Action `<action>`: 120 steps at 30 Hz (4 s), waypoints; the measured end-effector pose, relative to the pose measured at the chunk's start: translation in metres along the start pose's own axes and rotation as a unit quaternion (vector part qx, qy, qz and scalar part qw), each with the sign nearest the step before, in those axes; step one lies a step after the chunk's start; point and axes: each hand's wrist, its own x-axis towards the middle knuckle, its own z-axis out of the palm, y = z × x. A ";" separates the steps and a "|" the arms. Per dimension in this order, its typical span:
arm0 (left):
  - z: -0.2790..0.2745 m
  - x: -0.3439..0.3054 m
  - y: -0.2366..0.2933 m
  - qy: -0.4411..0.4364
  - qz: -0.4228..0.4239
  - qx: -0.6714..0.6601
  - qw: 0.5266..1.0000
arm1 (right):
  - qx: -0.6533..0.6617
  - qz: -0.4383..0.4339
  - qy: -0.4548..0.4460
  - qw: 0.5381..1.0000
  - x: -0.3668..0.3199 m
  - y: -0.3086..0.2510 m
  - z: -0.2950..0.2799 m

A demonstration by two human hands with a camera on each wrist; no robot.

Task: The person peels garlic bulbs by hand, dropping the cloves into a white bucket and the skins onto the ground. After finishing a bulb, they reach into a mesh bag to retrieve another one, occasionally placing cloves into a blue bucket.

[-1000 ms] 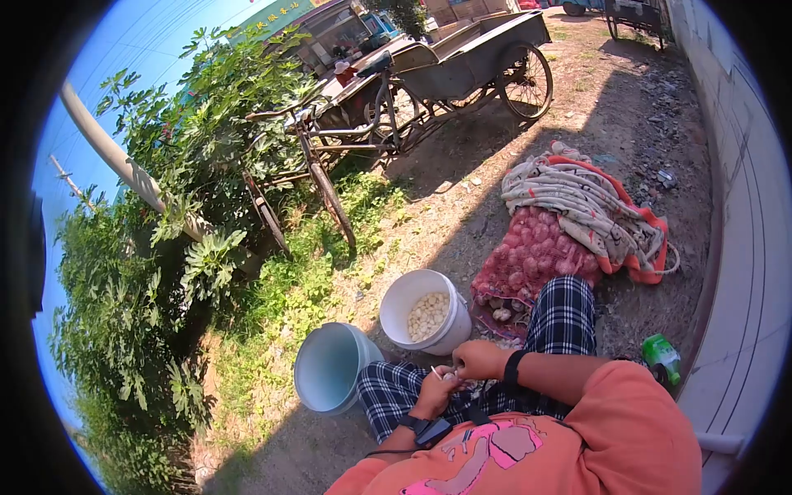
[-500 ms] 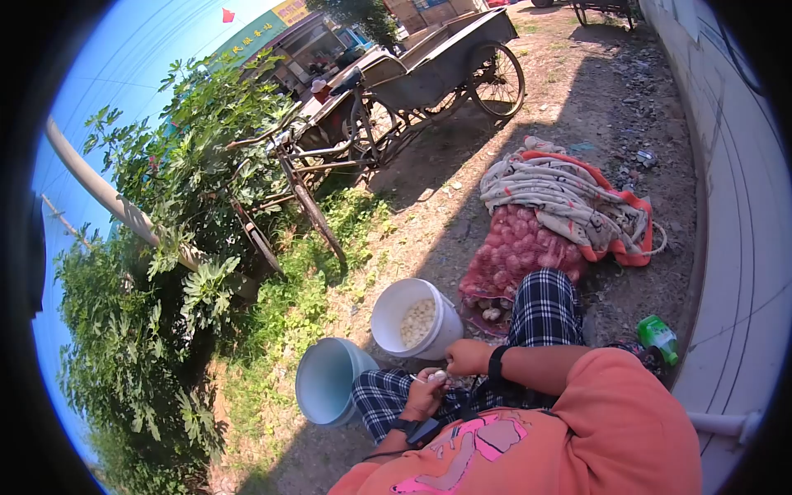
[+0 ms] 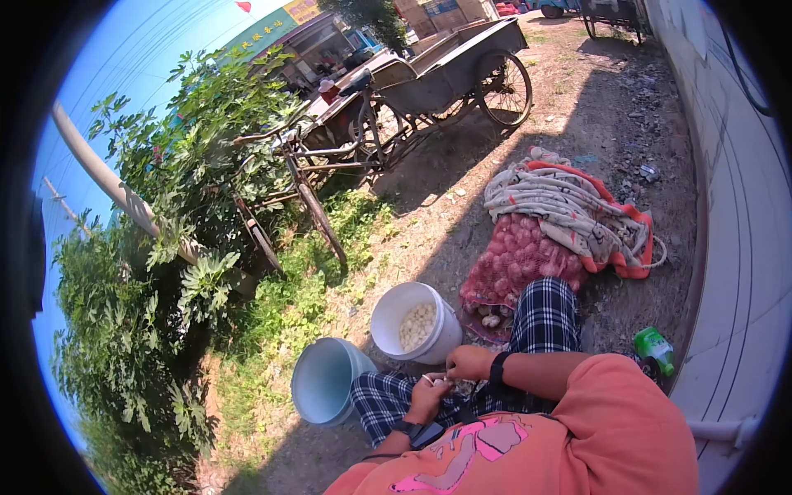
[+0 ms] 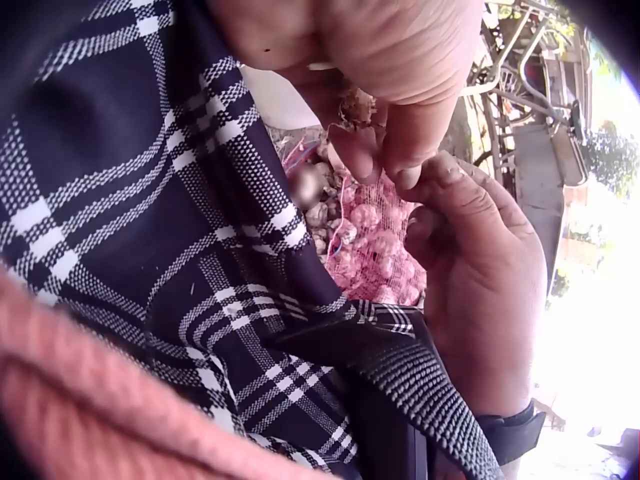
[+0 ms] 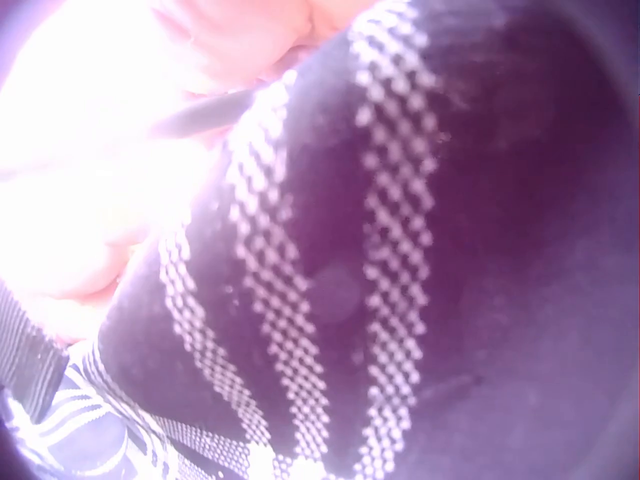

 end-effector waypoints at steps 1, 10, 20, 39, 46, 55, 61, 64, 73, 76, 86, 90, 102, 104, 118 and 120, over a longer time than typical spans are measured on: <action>0.001 0.000 0.001 0.003 -0.001 0.007 1.000 | -0.006 -0.004 0.009 1.000 0.000 0.000 0.001; 0.007 -0.005 0.009 0.038 0.058 0.172 0.983 | -0.029 -0.010 0.007 0.999 0.003 -0.001 0.003; 0.011 -0.008 0.015 0.064 0.096 0.163 0.980 | -0.047 0.003 0.043 0.998 0.002 -0.011 0.004; 0.009 -0.006 0.014 0.068 0.123 0.337 0.931 | -0.143 -0.004 -0.025 0.989 0.007 -0.009 0.012; 0.010 -0.002 0.013 0.074 0.132 0.190 0.970 | -0.098 -0.001 0.063 0.993 0.009 -0.019 0.006; 0.004 -0.011 0.034 -0.072 0.025 -0.227 0.971 | 0.207 0.152 0.065 0.964 0.002 -0.011 -0.016; 0.003 -0.008 0.033 -0.083 -0.002 -0.250 0.965 | 0.192 0.043 0.129 0.972 0.002 -0.007 -0.001; 0.006 -0.010 0.031 -0.065 0.009 -0.217 0.974 | 0.191 0.019 0.145 0.971 0.000 -0.013 -0.002; 0.007 -0.008 0.028 -0.027 0.054 -0.149 0.987 | 0.175 -0.052 0.094 0.979 -0.002 -0.011 0.003; 0.007 -0.007 0.027 -0.010 0.065 -0.084 0.994 | 0.149 -0.044 0.086 0.984 -0.004 -0.013 0.000; 0.005 -0.004 0.020 0.073 0.121 0.107 0.984 | 0.099 -0.014 0.097 0.990 -0.002 -0.014 0.003; 0.008 -0.008 0.028 0.075 0.149 0.148 0.975 | 0.076 -0.001 0.095 0.993 0.000 -0.012 0.005; 0.005 0.002 0.009 0.083 0.181 0.200 0.959 | -0.002 -0.028 0.122 0.992 0.001 -0.016 0.006; 0.007 0.000 0.013 0.070 0.180 0.165 0.967 | -0.031 -0.030 0.135 0.990 0.002 -0.016 0.007; -0.004 -0.007 0.033 -0.058 -0.045 -0.305 0.950 | 0.035 0.052 0.194 0.979 0.005 0.012 -0.007; -0.010 0.000 0.023 -0.087 -0.082 -0.326 0.938 | 0.045 0.036 0.166 0.984 0.004 0.013 -0.005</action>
